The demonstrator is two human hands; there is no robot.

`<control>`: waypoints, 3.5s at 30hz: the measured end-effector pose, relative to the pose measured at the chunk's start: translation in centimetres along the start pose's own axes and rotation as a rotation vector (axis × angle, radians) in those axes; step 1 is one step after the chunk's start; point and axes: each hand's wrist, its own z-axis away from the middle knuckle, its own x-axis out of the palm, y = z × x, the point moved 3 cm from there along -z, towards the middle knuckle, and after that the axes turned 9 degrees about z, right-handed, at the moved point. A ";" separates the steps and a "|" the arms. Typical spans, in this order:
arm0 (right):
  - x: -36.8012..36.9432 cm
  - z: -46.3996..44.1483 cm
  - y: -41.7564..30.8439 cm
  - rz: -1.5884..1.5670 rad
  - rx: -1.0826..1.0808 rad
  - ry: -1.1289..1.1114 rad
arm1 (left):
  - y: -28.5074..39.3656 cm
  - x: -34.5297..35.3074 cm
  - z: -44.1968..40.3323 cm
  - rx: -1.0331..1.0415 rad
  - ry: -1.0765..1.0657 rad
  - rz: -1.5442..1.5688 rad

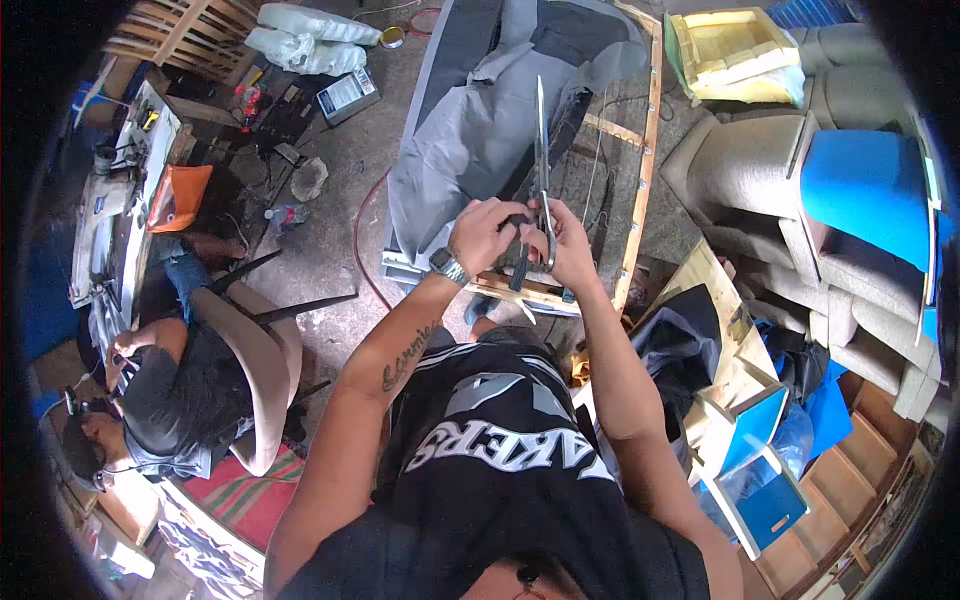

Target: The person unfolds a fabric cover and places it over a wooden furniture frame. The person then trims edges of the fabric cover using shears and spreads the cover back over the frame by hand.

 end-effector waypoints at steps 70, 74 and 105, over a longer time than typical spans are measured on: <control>-6.2 1.5 -6.9 0.973 -0.213 0.264 | 14.6 -4.2 -22.6 -0.193 -0.262 -0.146; -9.3 4.0 4.1 0.569 -0.056 0.569 | 12.3 -7.3 -14.4 -0.162 -0.243 -0.002; 28.7 -10.2 2.0 0.537 -0.044 -0.265 | -22.0 -54.3 16.4 -0.836 0.893 -0.565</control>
